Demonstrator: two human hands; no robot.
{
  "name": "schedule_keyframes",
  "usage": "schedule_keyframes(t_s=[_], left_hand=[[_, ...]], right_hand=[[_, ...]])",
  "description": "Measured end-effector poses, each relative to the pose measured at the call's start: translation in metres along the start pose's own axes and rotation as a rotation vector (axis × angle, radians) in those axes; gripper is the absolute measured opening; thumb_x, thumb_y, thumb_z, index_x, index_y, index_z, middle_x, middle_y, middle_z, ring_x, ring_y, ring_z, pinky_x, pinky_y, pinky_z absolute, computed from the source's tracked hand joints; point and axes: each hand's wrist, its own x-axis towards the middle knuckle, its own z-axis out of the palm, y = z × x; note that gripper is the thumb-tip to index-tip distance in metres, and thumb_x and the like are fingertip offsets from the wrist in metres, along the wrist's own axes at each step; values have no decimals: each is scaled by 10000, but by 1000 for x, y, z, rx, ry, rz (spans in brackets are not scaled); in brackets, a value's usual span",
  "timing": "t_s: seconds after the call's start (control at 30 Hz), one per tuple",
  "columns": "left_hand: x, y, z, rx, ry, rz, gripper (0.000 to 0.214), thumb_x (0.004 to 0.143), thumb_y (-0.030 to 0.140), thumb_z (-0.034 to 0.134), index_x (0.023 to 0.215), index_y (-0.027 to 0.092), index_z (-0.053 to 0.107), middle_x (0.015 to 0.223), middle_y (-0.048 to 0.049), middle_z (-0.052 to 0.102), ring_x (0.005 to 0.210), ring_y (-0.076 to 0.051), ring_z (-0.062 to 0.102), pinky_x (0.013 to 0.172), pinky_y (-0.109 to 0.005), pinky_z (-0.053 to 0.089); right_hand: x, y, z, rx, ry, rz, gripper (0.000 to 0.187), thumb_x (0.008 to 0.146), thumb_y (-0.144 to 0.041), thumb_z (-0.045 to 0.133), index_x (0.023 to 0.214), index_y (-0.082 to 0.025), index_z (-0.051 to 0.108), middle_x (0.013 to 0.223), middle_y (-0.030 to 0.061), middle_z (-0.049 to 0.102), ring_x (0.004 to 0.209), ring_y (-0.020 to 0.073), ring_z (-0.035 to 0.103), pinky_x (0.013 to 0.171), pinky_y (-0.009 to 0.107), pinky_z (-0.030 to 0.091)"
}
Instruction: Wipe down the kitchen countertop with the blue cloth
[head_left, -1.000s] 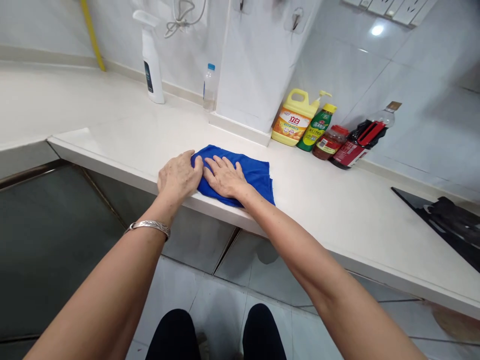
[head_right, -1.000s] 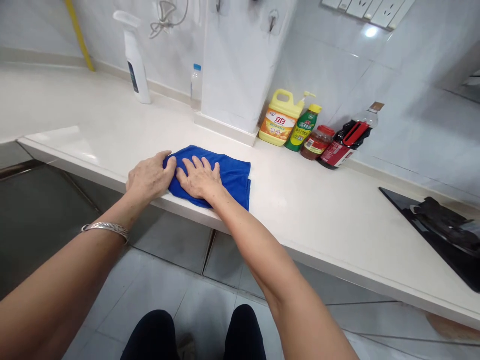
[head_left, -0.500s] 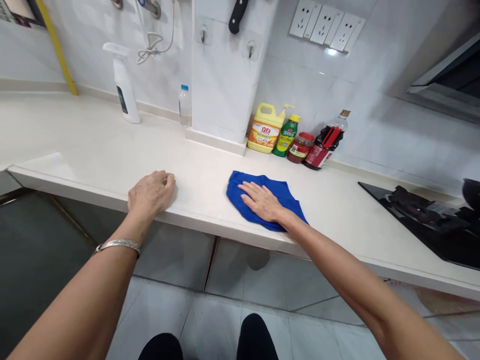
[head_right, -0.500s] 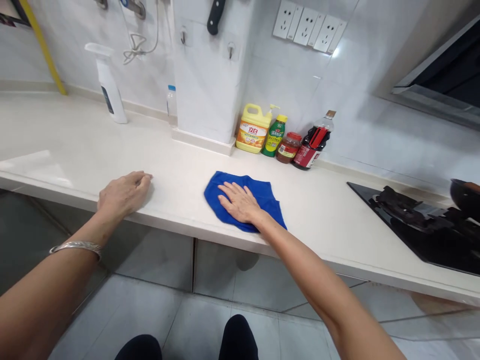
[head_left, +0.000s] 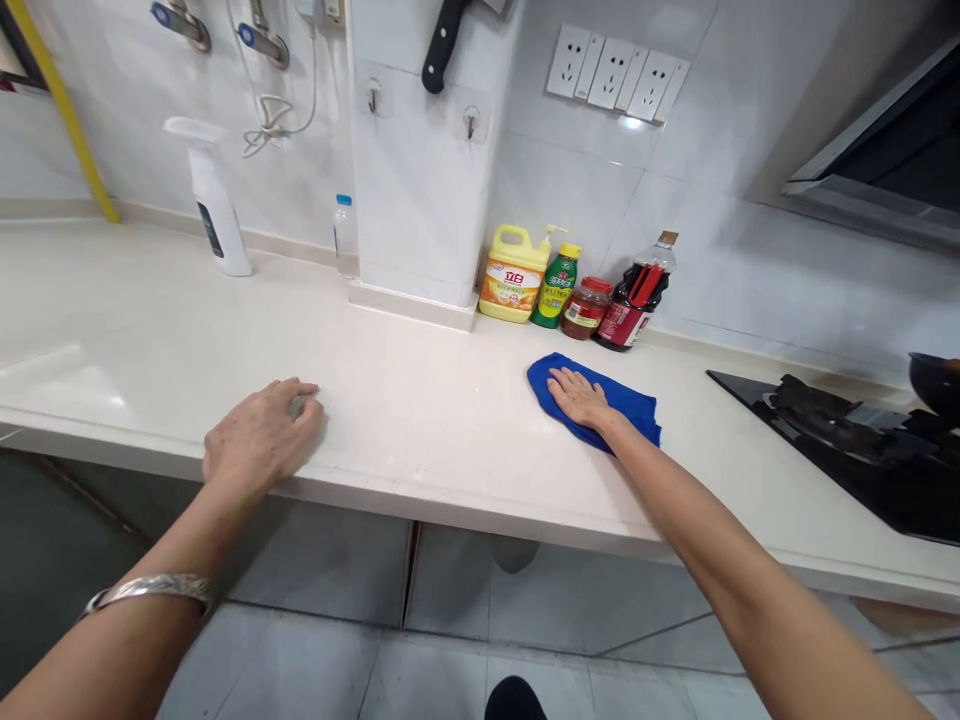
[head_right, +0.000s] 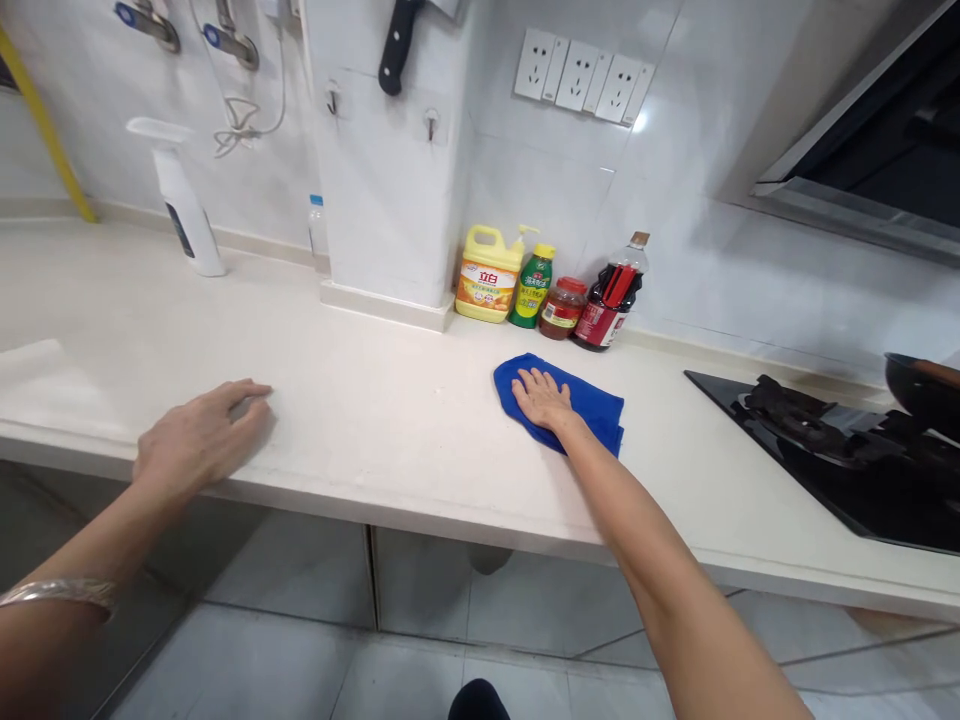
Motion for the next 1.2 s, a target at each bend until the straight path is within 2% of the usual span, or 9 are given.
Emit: schedule_keyframes(t_s=[0.17,0.33,0.57,0.7,0.83,0.97,1.03,1.13,1.2], left_hand=[[4,-3,4,-1,42,-47,524,872,493,415,1340,361,609,1510,-27,539,1295,-405,556,1073,-541,455],[2,0,2,4,46,-72,518,861,478,430,1325,356,623,1497,-3,554,1252,-406,580,1070,-552,455],[-2,3,1,-41,73,-19,501,858,422,453,1300,312,660,1514,-7,540,1269,-409,566,1093,-552,448],[-4,2,0,-51,76,-18,487,875,407,447,1296,304,670,1458,-48,590,1270,-394,571,1090,-547,453],[-4,0,7,-131,125,-19,422,883,376,480,1217,293,725,1313,-80,684,1204,-359,620,1056,-524,482],[-6,-2,21,-253,341,-25,346,874,317,525,1098,248,781,1038,-113,764,1063,-334,688,986,-519,524],[-15,-10,27,-326,481,119,364,879,270,492,1109,217,768,1038,-107,768,1076,-296,695,1012,-484,529],[-58,-48,44,-388,591,477,435,903,230,407,1226,176,694,1304,-109,691,1309,-234,584,1168,-424,433],[-113,-98,72,-358,543,492,448,920,268,405,1281,175,653,1417,-112,620,1409,-235,490,1228,-434,360]], right_hand=[[33,-4,-2,-1,-8,-50,687,1018,-582,125,1627,-287,242,1712,44,174,1577,287,143,1251,618,145],[57,-12,-3,14,-36,-71,696,1015,-574,120,1632,-271,230,1718,35,147,1580,282,131,1256,618,127],[62,-23,-2,15,-37,-34,697,1015,-552,126,1636,-252,221,1720,39,137,1580,290,126,1260,609,124],[41,-47,1,17,-51,-90,697,1015,-544,133,1638,-242,218,1720,37,133,1581,297,119,1263,608,113],[-5,-97,7,22,-67,-263,693,1018,-548,138,1635,-246,227,1718,30,143,1582,295,115,1266,607,101],[-62,-142,11,8,-77,-461,679,1022,-554,150,1626,-260,251,1713,31,171,1581,280,124,1269,590,109],[-82,-152,13,5,-75,-543,669,1026,-560,152,1619,-274,265,1711,20,185,1581,262,128,1275,567,108],[-93,-155,16,21,-72,-577,659,1029,-566,160,1614,-287,280,1710,2,188,1582,249,127,1281,551,102],[-91,-153,18,37,-66,-573,661,1027,-571,164,1612,-289,288,1710,-3,189,1581,248,129,1281,552,96]])
